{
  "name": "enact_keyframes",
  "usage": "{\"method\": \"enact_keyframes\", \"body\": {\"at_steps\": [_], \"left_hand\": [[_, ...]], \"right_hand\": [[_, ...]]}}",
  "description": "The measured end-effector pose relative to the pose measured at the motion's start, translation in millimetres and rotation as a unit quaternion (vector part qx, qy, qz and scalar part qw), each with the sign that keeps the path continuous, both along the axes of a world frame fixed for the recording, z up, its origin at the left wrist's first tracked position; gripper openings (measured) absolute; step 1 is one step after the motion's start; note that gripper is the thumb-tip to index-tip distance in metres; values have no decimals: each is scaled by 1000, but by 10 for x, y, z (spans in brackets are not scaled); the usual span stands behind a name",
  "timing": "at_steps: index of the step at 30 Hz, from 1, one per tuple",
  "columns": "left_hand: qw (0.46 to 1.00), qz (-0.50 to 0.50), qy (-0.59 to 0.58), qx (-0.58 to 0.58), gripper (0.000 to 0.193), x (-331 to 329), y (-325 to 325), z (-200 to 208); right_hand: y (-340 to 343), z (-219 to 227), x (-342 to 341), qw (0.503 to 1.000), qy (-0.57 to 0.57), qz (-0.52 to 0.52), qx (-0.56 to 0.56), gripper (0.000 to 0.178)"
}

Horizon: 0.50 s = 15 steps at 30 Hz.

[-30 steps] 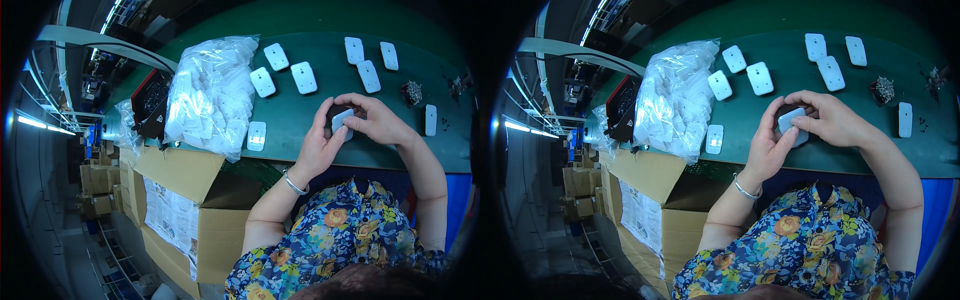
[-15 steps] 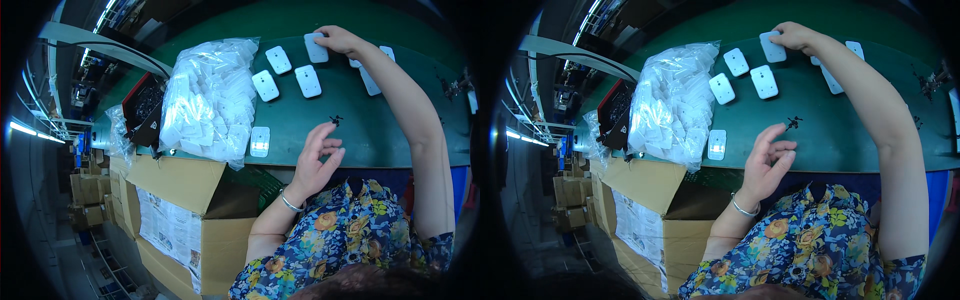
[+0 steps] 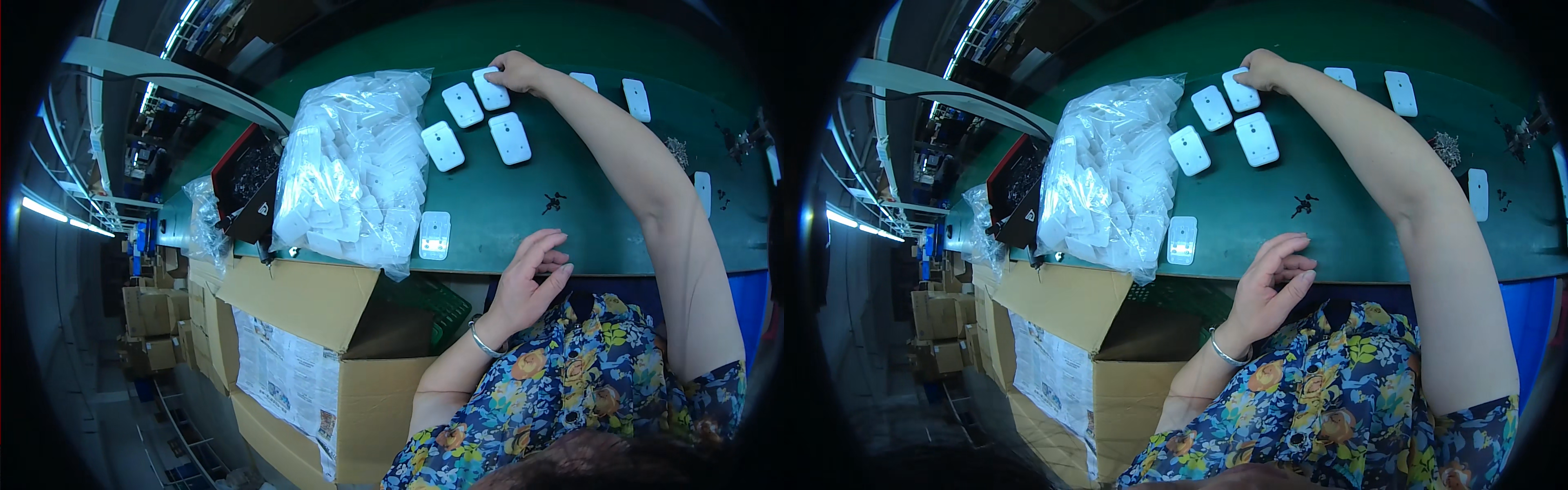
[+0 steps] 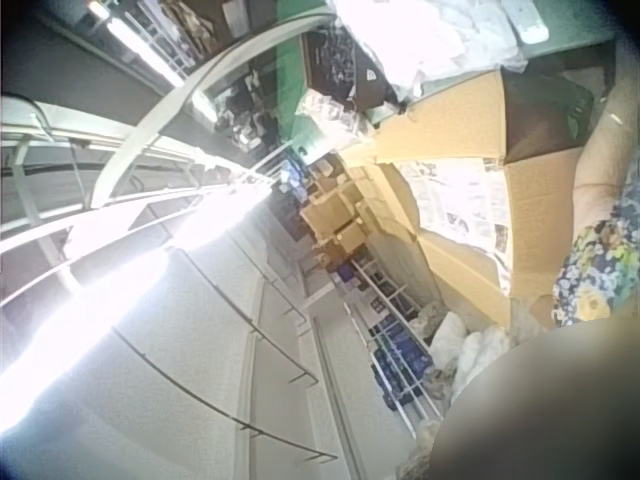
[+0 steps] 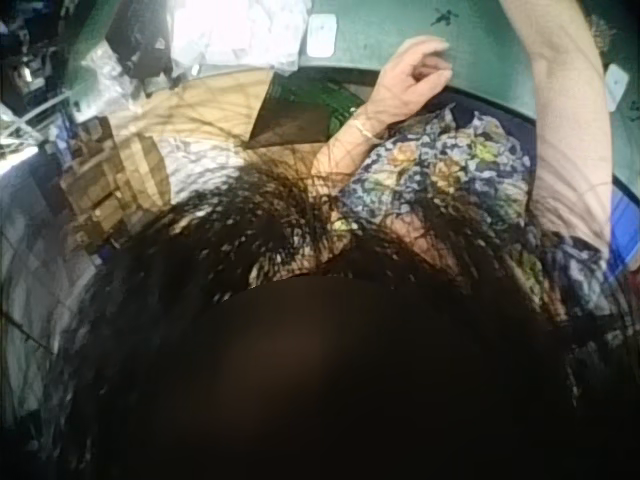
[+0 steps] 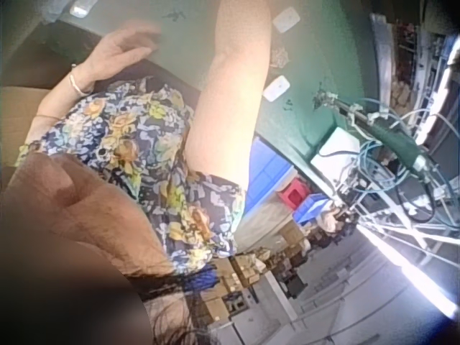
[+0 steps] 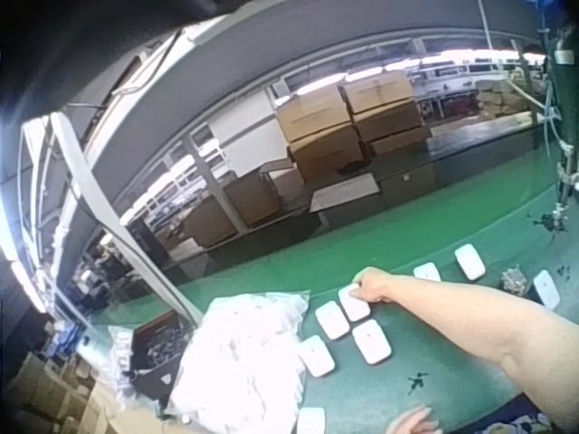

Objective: The person assembles small electronic devices by inserting circuit boards into white plastic housings and securing them with screws. They repeatedly pick up a housing, place a board inside, add screws, and close the unit, then set the finished device on the table.

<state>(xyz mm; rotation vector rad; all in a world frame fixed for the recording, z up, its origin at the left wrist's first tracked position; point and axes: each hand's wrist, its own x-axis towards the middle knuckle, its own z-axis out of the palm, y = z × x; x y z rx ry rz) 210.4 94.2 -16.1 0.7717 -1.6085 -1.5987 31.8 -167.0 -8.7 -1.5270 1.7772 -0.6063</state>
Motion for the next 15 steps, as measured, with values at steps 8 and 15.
{"method": "enact_keyframes", "body": {"at_steps": [8,15], "left_hand": [[997,21,-34,-71,38,-80,-7,35],[895,76,-181,-400,46,-505,-399,150]], "right_hand": [[442,387,-383,986,-58,31,-156,44],[1811,160,-1020,949,-15,-41,-312,34]]}}
